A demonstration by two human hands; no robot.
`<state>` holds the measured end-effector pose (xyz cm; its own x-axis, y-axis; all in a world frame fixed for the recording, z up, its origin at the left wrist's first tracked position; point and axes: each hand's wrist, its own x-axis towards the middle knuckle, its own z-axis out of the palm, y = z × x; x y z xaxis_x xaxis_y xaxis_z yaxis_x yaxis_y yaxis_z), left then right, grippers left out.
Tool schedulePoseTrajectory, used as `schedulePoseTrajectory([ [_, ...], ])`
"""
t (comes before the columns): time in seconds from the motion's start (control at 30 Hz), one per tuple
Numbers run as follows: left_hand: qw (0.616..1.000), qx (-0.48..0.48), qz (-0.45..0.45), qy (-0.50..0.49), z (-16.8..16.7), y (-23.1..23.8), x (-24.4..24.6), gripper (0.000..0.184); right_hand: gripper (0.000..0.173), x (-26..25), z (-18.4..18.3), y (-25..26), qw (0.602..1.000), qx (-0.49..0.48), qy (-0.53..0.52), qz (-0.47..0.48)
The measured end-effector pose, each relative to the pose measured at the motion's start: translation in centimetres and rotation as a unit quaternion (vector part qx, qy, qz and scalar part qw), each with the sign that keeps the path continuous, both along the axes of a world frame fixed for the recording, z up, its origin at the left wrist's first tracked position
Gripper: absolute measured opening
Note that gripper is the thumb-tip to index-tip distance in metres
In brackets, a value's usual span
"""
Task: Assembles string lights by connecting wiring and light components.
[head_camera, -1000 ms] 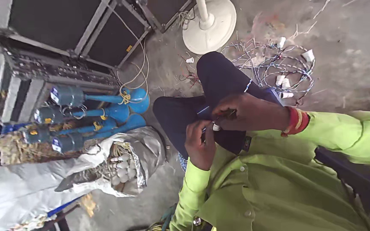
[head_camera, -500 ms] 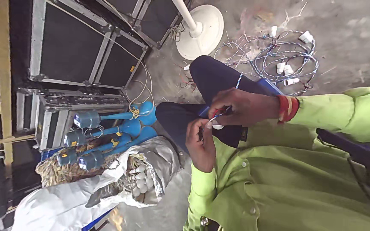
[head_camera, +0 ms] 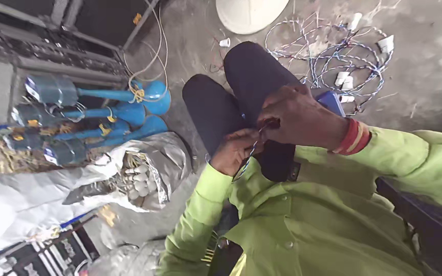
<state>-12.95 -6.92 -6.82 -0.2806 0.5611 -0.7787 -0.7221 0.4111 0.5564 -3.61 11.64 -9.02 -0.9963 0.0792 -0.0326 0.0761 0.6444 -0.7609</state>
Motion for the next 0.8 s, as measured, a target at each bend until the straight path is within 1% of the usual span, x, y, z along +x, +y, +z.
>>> schedulePoseTrajectory([
  [0.1,0.997,0.018,0.006,-0.081,-0.5,0.4,-1.2,0.022,0.018,-0.7,-1.3,0.8,0.999,0.0,0.042,-0.011],
  [0.17,0.987,0.014,0.047,-0.15,-0.8,0.8,-1.8,0.027,0.022,-0.8,-1.6,0.8,0.996,0.023,0.081,-0.039],
  [0.23,0.978,0.001,0.083,-0.191,-1.1,1.2,-2.2,0.027,0.018,-0.6,-1.7,0.4,0.987,0.059,0.136,-0.063],
  [0.3,0.969,0.016,0.105,-0.223,-1.3,1.3,-2.1,0.026,0.012,-0.3,-2.0,0.0,0.978,0.074,0.185,-0.065],
  [0.4,0.951,0.048,0.15,-0.267,-1.7,1.1,-2.0,0.024,0.012,-0.3,-2.5,0.1,0.98,0.058,0.186,-0.044],
  [0.53,0.94,0.053,0.186,-0.279,-1.7,0.7,-2.0,0.021,0.017,-0.6,-2.4,0.5,0.987,0.022,0.161,-0.008],
  [0.63,0.948,0.046,0.177,-0.259,-1.3,0.6,-2.0,0.019,0.022,-0.5,-2.0,0.7,0.989,0.022,0.148,0.011],
  [0.73,0.958,0.018,0.175,-0.228,-0.7,0.9,-1.7,0.015,0.018,-0.3,-1.4,0.8,0.986,0.047,0.156,0.023],
  [0.8,0.966,0.007,0.175,-0.19,-0.2,0.9,-1.2,0.015,0.014,-0.1,-0.5,0.7,0.982,0.078,0.166,0.036],
])
